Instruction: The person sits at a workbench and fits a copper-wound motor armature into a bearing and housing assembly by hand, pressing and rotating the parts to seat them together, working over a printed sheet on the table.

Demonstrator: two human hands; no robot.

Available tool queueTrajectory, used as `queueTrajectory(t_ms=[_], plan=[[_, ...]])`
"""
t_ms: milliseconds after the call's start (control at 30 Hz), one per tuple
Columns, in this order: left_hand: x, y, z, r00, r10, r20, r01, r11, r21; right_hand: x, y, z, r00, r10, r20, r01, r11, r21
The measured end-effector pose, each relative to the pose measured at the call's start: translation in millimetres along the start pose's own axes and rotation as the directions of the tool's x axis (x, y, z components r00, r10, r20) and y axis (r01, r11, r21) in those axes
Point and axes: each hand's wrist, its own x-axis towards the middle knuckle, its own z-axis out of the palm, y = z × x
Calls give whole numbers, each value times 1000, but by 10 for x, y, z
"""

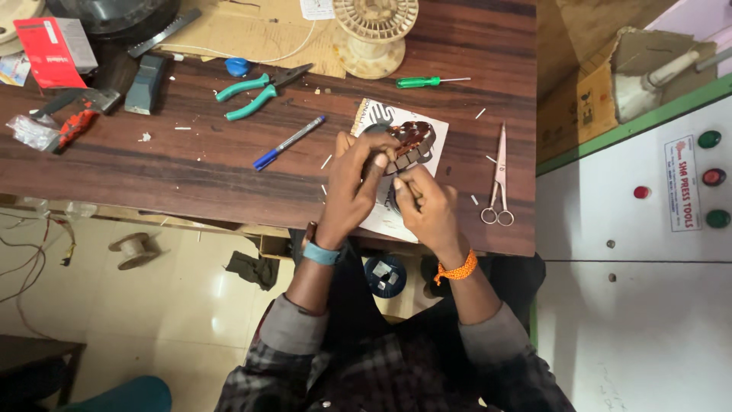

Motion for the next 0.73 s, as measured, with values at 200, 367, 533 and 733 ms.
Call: queueTrajectory(t_ms=[200,367,533,733], plan=[[-45,138,106,988,134,-79,-118,976,181,-67,154,-74,999,9,-42,-11,999,-52],[-43,121,228,978,164,-126,-118,943,310,-153,188,-171,998,-10,-64,6,998,-59],[-99,74,311,982,138,-126,-70,895,441,-26,200,-367,999,47,9,-47,999,-17],[-123,-11,315,979,165,-120,-99,899,427,300,125,-614,999,-33,-9,32,993,-116]])
